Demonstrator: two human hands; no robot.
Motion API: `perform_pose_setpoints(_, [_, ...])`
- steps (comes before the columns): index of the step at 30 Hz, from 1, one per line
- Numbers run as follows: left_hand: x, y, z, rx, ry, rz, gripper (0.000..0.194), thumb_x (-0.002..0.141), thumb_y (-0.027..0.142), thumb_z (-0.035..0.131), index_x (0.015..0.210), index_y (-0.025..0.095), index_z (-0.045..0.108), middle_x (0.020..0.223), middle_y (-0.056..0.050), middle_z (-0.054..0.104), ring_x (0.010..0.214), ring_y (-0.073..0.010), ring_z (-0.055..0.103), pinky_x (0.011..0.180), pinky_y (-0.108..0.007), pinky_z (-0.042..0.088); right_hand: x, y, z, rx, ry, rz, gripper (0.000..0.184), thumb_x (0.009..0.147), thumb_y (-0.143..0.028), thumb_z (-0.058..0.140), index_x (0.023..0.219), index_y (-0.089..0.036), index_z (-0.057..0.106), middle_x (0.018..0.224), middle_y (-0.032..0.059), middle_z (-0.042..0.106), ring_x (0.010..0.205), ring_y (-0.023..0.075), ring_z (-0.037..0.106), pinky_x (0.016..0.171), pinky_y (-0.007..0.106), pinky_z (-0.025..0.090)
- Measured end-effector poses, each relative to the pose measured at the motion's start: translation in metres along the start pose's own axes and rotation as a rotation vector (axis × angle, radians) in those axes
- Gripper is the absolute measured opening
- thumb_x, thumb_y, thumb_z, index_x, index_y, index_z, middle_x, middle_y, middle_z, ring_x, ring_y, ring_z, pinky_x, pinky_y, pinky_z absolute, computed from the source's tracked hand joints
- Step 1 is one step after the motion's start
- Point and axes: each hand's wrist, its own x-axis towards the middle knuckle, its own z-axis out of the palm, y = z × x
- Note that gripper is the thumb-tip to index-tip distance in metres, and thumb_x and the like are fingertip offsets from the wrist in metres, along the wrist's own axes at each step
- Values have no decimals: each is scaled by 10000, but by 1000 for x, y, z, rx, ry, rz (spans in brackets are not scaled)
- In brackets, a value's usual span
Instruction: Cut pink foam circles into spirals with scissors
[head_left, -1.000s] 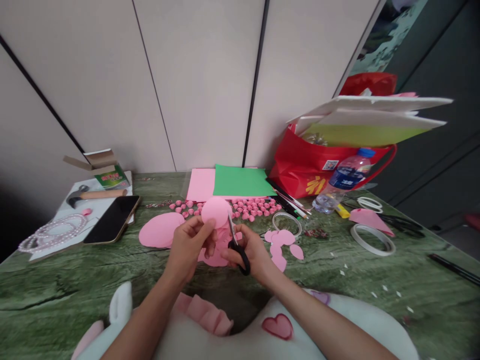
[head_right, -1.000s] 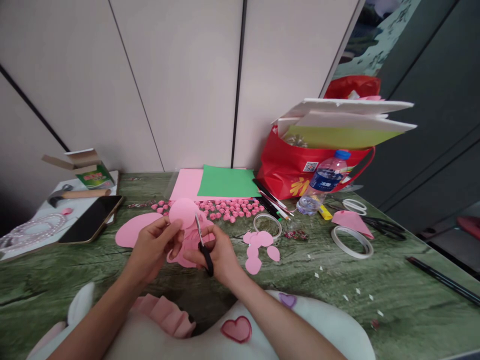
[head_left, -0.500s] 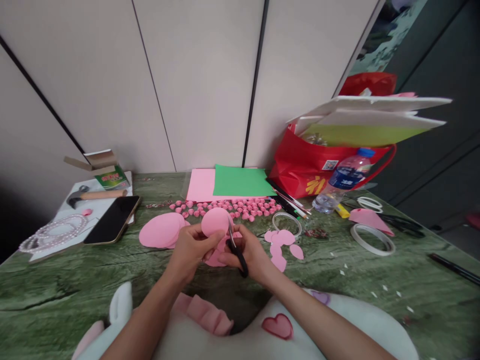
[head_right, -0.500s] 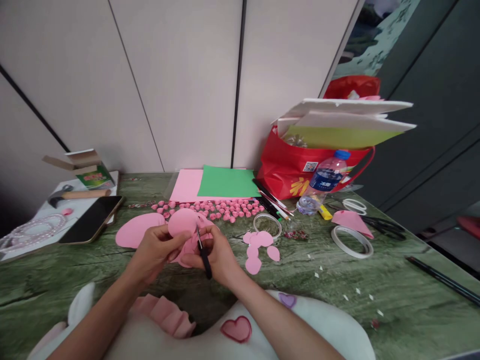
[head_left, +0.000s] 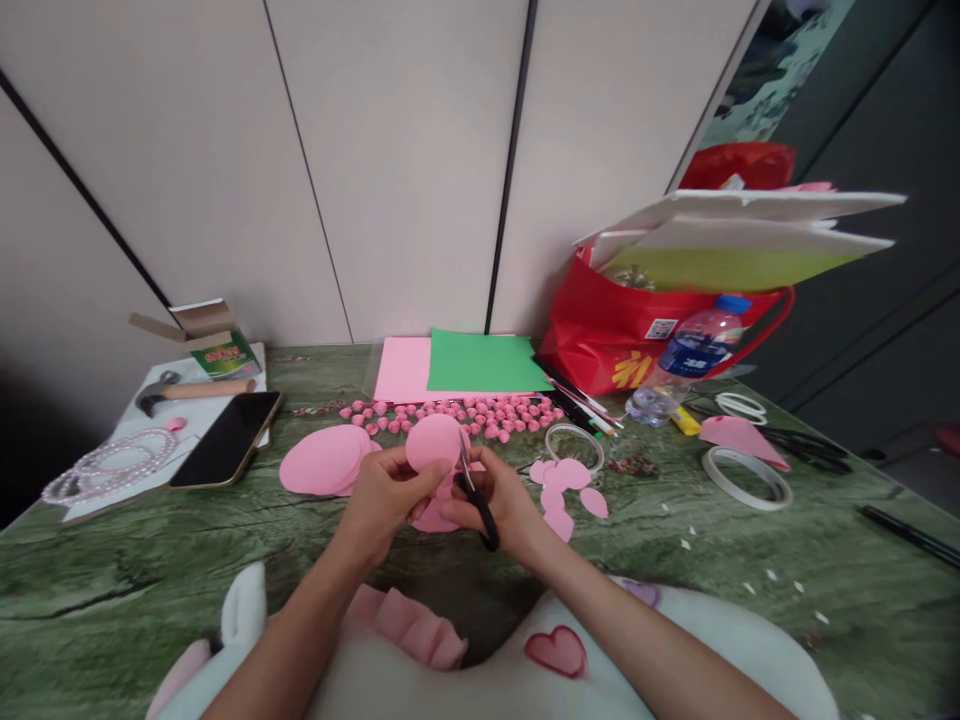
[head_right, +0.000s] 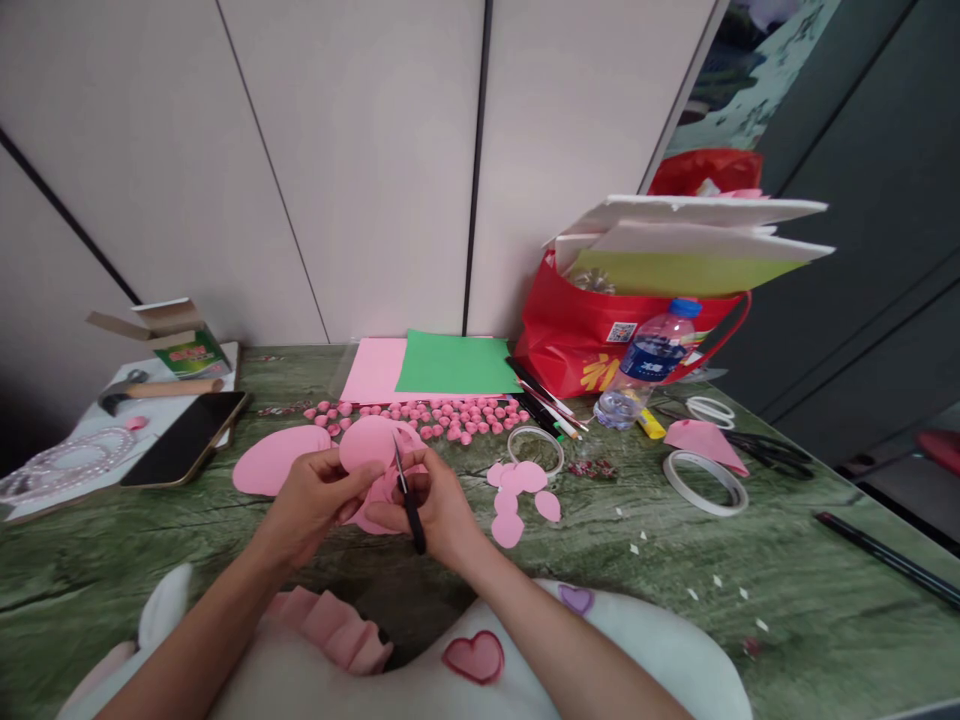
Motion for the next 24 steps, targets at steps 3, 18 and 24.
perform_pose_setpoints(3, [0, 1, 0, -26, 13, 6, 180, 607, 270, 635, 559, 129, 534, 349, 80, 374, 323, -32, 282, 332, -167, 195, 0, -1, 0, 4, 0, 15, 496, 471, -270, 740, 792, -193, 370, 492, -99, 441, 423, 45, 359, 406, 155, 293])
perform_pose_setpoints(18, [0, 2, -1, -69, 21, 41, 187, 652, 289, 608, 595, 126, 537, 366, 77, 375, 335, -29, 286, 341, -166, 192, 1, 1, -2, -8, -1, 5, 479, 487, -296, 733, 778, -191, 367, 440, -103, 469, 363, 41, 377, 374, 154, 302])
perform_pose_setpoints(24, [0, 3, -1, -83, 42, 47, 177, 652, 267, 610, 582, 126, 528, 364, 77, 369, 336, -29, 290, 340, -167, 197, 1, -1, -1, -37, 21, 12, 474, 485, -324, 723, 761, -194, 361, 404, -104, 464, 335, 54, 384, 336, 150, 285])
